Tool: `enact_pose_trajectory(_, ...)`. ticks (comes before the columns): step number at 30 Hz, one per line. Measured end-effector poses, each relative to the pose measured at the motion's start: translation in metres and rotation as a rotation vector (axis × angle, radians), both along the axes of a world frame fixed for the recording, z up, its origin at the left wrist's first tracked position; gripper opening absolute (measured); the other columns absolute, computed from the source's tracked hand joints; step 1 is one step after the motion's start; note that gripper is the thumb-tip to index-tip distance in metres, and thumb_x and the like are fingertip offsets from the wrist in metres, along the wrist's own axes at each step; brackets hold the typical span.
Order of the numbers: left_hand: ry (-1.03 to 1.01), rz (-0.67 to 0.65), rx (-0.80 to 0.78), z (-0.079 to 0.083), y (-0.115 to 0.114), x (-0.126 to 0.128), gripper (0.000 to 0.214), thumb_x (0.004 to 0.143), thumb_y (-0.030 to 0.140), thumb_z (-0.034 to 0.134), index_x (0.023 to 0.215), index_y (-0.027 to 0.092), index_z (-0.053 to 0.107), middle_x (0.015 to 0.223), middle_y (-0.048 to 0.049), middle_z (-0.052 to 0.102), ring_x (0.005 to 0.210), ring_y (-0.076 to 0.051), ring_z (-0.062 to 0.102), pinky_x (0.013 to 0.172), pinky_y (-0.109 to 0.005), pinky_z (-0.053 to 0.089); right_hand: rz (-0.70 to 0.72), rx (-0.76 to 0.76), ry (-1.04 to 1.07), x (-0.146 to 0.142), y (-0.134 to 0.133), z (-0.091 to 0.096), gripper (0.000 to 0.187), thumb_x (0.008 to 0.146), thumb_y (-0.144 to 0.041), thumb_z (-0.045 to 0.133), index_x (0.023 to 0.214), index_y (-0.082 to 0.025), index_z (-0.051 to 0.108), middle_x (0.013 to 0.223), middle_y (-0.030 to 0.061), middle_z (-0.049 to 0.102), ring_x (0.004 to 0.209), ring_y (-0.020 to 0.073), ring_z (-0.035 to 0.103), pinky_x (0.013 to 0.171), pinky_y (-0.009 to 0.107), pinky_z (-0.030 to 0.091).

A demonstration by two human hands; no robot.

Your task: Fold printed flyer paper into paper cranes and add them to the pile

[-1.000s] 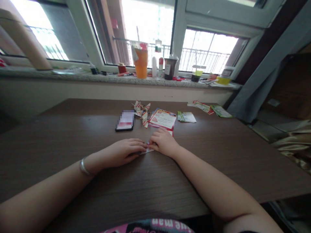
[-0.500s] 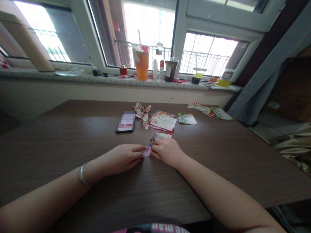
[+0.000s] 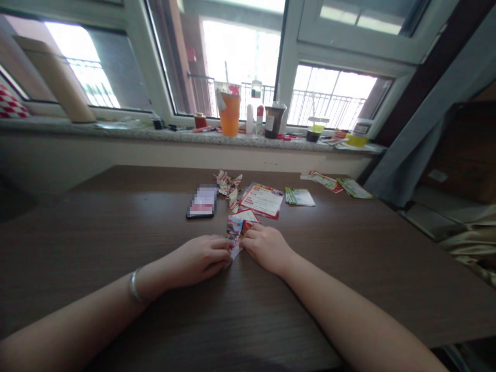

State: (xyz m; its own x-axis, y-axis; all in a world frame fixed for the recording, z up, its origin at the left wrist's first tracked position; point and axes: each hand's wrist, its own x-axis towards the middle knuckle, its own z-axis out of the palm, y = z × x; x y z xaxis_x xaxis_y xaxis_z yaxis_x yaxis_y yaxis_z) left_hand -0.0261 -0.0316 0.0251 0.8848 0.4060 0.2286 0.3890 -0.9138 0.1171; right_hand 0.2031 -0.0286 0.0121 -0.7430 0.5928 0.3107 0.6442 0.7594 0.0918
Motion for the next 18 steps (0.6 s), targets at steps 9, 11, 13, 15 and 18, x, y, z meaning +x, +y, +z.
enact_pose_trajectory(9,-0.077,0.066,-0.088,-0.010,0.001,0.004,0.017,0.093,0.020,0.047,0.097,0.018,0.063,0.106,-0.0066,0.066,0.099,-0.019,0.061,0.090,-0.033,0.049,-0.077,-0.046,0.061,-0.005,-0.003,0.000,0.020,0.092,-0.025,0.050,0.091,-0.021,0.069,0.091,0.0053,0.069,0.094,0.0199,0.058,0.084,0.031,0.045)
enact_pose_trajectory(11,-0.084,0.099,-0.099,-0.008,-0.001,0.006,0.018,0.093,0.019,0.048,0.105,0.019,0.062,0.107,-0.0063,0.066,0.101,-0.019,0.061,0.091,-0.034,0.049,-0.111,-0.061,0.075,-0.007,-0.005,0.003,0.020,0.092,-0.029,0.051,0.088,-0.020,0.069,0.091,0.0059,0.069,0.094,0.0206,0.058,0.085,0.032,0.045)
enact_pose_trajectory(13,-0.098,0.116,-0.096,-0.008,-0.002,0.008,0.021,0.092,0.019,0.048,0.109,0.020,0.060,0.110,-0.0065,0.065,0.103,-0.020,0.060,0.094,-0.035,0.048,-0.137,-0.073,0.088,-0.010,-0.005,0.005,0.021,0.091,-0.032,0.052,0.085,-0.019,0.068,0.090,0.0067,0.069,0.094,0.0211,0.058,0.086,0.033,0.044)
enact_pose_trajectory(15,-0.098,0.124,-0.083,-0.009,-0.002,0.010,0.019,0.092,0.018,0.048,0.107,0.019,0.060,0.110,-0.0069,0.065,0.103,-0.020,0.061,0.094,-0.036,0.049,-0.160,-0.085,0.106,-0.011,-0.005,0.005,0.021,0.091,-0.033,0.053,0.083,-0.019,0.067,0.089,0.0070,0.068,0.092,0.0211,0.058,0.086,0.034,0.044)
enact_pose_trajectory(18,-0.075,0.142,-0.076,-0.011,-0.002,0.011,0.017,0.091,0.020,0.050,0.105,0.019,0.060,0.111,-0.0077,0.064,0.103,-0.021,0.060,0.095,-0.037,0.049,-0.218,-0.108,0.167,-0.013,-0.004,0.004,0.018,0.088,-0.033,0.056,0.081,-0.019,0.064,0.090,0.0070,0.067,0.091,0.0208,0.057,0.085,0.034,0.043)
